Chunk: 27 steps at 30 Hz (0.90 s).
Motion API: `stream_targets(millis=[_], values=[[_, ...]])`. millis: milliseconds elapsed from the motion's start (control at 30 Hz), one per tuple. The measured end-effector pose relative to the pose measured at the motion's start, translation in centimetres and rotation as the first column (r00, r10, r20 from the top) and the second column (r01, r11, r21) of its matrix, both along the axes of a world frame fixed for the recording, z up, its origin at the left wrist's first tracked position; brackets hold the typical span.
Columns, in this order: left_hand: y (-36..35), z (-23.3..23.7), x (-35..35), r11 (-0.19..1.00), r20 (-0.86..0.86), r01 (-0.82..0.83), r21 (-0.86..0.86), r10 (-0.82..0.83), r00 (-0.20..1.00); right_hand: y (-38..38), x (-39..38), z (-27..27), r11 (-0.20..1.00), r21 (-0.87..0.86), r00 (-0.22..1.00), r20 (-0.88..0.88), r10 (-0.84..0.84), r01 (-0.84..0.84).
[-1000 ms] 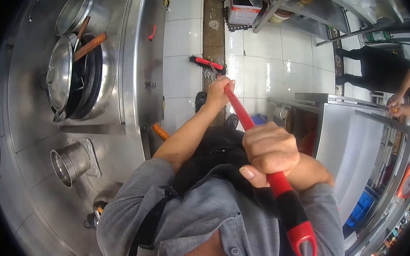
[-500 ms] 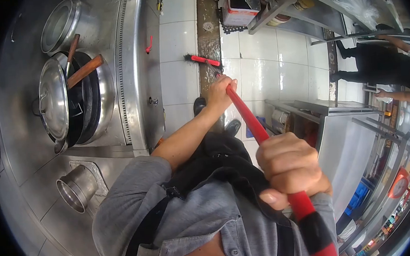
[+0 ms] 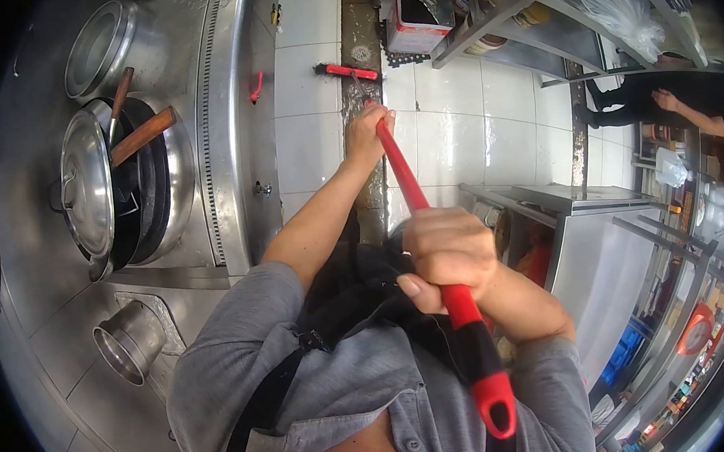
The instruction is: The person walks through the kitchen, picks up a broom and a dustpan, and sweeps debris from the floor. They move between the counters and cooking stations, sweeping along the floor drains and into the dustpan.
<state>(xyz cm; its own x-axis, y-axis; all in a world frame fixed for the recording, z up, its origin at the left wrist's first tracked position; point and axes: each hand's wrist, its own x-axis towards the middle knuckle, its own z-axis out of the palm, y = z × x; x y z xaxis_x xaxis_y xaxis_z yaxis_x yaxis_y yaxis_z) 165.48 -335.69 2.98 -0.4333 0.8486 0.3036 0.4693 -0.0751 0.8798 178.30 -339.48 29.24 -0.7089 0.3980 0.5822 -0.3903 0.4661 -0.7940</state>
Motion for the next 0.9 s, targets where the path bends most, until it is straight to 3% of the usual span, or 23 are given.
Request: stream_targets(millis=[167, 200, 400, 500, 567, 633, 700, 733, 767, 833, 900], values=[[-0.9, 2.4, 2.2, 1.0, 0.012, 0.009, 0.013, -0.009, 1.0, -0.8, 2.6, 4.1, 0.998, -0.061, 0.999, 0.043, -0.023, 0.025], [-0.9, 1.7, 2.5, 1.0, -0.002, -0.01, -0.02, 0.01, 1.0, -1.4, 2.4, 4.1, 0.988, -0.104, 0.993, 0.017, -0.114, 0.115], [1.5, -3.1, 1.3, 0.997, -0.012, -0.005, -0.076, 0.004, 1.0, -1.0, 2.7, -2.6, 0.957, -0.06, 0.956, 0.097, -0.276, 0.283], [1.9, -2.3, 2.5, 1.0, -0.084, 0.0, 0.01, 0.001, 0.996, -0.6, 3.7, -1.3, 0.934, -0.082, 0.937, 0.04, -0.346, 0.348], [1.1, 1.1, 4.5, 0.999, -0.067, -0.001, -0.051, -0.003, 0.998, -0.1, 5.3, 0.6, 0.924, -0.072, 0.915, -0.129, -0.381, 0.375], [0.5, 4.1, 7.1, 0.995, -0.012, 0.039, -0.089, -0.04, 0.999, -0.4, 7.5, 3.5, 0.872, -0.102, 0.856, -0.165, -0.49, 0.479], [0.2, 5.6, 9.8, 0.984, 0.058, 0.176, -0.013, -0.175, 0.983, 0.6, 12.1, 6.2, 0.876, -0.065, 0.855, -0.196, -0.481, 0.478], [-0.2, 7.2, 11.1, 0.973, 0.084, 0.23, 0.031, -0.232, 0.969, 0.8, 13.4, 8.0, 0.87, -0.156, 0.829, -0.266, -0.492, 0.467], [-0.7, 8.6, 12.4, 0.956, 0.11, 0.284, 0.076, -0.291, 0.95, 1.2, 15.3, 9.8, 0.885, -0.138, 0.83, -0.309, -0.464, 0.444], [-1.4, 9.2, 14.9, 0.918, 0.091, 0.389, 0.084, -0.396, 0.914, 0.9, 19.5, 12.8, 0.892, -0.192, 0.816, -0.361, -0.453, 0.41], [-2.0, 9.1, 17.7, 0.84, 0.133, 0.506, 0.198, -0.534, 0.835, 0.7, 23.9, 14.5, 0.922, -0.219, 0.862, -0.336, -0.379, 0.32]])
